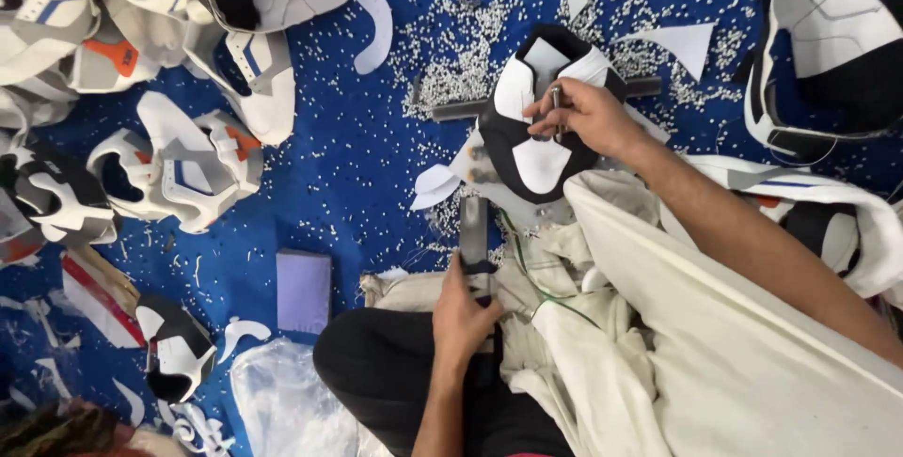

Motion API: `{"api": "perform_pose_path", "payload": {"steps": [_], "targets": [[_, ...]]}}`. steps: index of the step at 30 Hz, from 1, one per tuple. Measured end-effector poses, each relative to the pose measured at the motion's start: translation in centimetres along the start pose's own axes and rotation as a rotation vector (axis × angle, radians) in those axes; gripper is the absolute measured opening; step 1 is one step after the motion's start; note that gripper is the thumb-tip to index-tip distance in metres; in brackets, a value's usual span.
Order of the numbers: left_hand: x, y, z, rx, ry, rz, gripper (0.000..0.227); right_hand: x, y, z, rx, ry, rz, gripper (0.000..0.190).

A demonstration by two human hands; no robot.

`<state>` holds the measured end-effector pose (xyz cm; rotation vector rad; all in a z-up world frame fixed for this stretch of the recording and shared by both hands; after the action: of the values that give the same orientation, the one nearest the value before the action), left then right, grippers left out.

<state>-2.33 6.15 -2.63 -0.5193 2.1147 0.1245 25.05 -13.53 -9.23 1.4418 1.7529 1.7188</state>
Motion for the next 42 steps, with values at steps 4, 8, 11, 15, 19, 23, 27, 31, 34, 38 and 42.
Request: {"api": "perform_pose_path", "payload": {"steps": [4, 8, 11, 15, 19, 23, 27, 31, 34, 38, 42], "targets": [[-1.3, -0.7, -2.3, -0.092, 0.009, -0.468, 0.096, -0.4, -0.2, 0.1, 0.004, 0.002, 0.046, 0.012], [-8.2, -5.1, -4.8, -0.017, -0.128, -0.641, 0.094, 0.3, 0.6, -0.7, -0.096, -0.036, -0.032, 0.013], [-17.0, -8.8, -7.3, 0.114, -0.267, -0.689, 0.090, 2.4, 3.5, -2.7, -0.287, -0.017, -0.373, 0.013], [-20.2, -8.9, -9.1, 0.343, -0.523, -0.538, 0.063, 3.4, 4.4, -3.6, -0.414, 0.019, -0.564, 0.026], [-12.7, -9.6, -1.3, 0.303, -0.453, -0.424, 0.052, 3.3, 5.3, -3.7, -0.455, 0.047, -0.630, 0.038], [-5.0, -9.2, 2.8, 0.198, -0.341, -0.317, 0.043, 2.6, 2.6, -3.7, -0.440, 0.114, -0.772, 0.048], [-6.4, -8.2, 1.1, 0.164, -0.263, -0.500, 0.040, -2.4, -0.9, -0.3, -0.208, -0.120, -0.311, 0.007], [-11.7, -8.3, -2.1, 0.219, -0.498, -0.615, 0.045, -2.0, 0.9, 0.8, -0.084, -0.120, 0.259, 0.013], [-15.9, -8.8, -5.4, 0.429, -0.722, -0.699, 0.063, -1.0, 0.6, 1.2, -0.086, -0.048, 0.006, 0.014], [-21.2, -10.6, -8.7, 0.609, -0.507, -0.797, 0.058, -1.1, -0.3, 0.9, -0.057, -0.078, -0.058, 0.014], [-15.9, -12.2, -2.1, 0.501, -0.468, -0.654, 0.053, -0.3, 1.1, -0.2, -0.187, -0.019, -0.062, 0.013]]}}
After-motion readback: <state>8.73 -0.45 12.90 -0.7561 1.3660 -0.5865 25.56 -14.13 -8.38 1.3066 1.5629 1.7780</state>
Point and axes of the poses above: each hand's wrist, its own z-axis towards the middle knuckle, its own x-axis out of the palm, y = z × x, the point moved 8 cm from there along z, towards the middle knuckle, and after that the axes turned 14 degrees about z, right-handed, at the moved point
